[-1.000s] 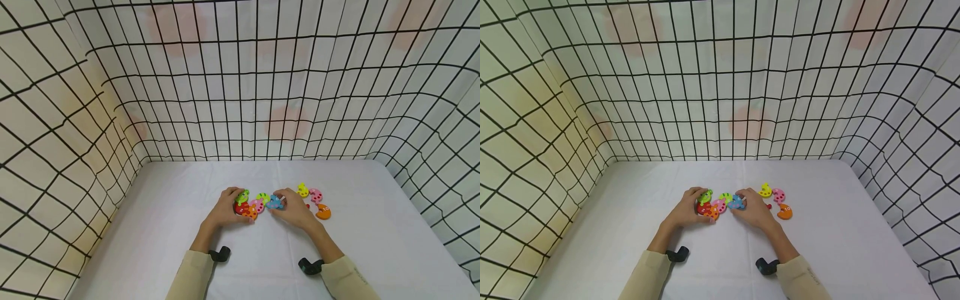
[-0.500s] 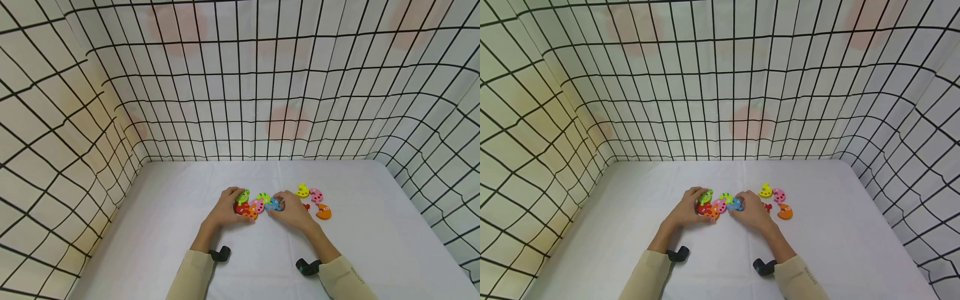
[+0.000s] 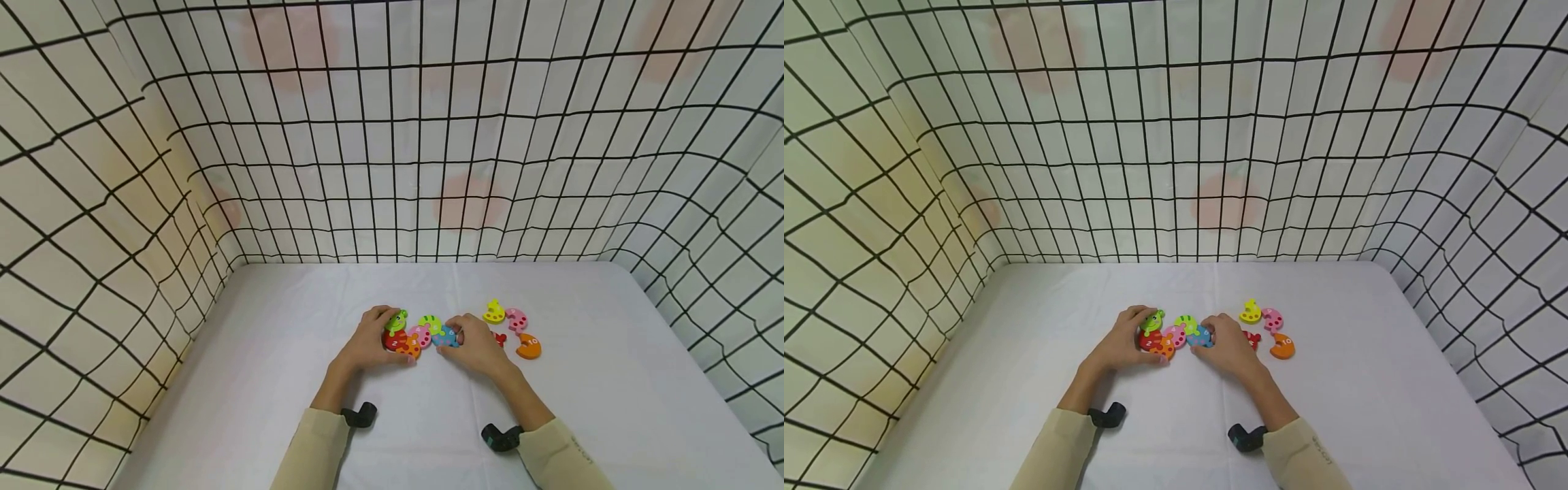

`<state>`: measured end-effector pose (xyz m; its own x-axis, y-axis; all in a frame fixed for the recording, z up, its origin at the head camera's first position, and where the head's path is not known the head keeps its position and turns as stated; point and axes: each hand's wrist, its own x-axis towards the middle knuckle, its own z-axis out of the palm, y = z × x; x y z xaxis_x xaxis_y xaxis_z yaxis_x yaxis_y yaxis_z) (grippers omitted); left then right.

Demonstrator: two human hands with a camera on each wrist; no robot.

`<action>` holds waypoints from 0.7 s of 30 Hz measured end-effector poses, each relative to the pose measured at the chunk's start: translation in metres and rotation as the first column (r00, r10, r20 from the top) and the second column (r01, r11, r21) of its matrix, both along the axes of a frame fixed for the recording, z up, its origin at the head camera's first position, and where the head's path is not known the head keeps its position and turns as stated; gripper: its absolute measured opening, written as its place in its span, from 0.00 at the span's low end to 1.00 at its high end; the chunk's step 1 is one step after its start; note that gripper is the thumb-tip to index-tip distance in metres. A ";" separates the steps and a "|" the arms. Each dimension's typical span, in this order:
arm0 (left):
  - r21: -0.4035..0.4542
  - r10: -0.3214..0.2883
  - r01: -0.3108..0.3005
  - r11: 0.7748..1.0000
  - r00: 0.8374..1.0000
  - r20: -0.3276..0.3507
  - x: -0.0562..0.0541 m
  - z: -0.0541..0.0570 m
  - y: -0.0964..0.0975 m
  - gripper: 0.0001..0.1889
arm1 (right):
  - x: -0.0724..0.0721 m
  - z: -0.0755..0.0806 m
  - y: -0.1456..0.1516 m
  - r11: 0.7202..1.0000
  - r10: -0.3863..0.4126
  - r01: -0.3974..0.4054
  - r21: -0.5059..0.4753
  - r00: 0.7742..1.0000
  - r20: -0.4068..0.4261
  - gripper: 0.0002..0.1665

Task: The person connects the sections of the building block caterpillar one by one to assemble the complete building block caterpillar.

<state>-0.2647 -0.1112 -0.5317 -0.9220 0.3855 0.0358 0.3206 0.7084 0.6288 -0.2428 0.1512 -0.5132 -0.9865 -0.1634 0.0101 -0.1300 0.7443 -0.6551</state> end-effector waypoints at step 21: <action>-0.020 -0.035 0.035 0.999 0.999 -0.038 0.001 0.002 0.000 0.58 | 0.000 0.003 0.008 0.999 -0.013 0.014 -0.043 1.000 0.024 0.31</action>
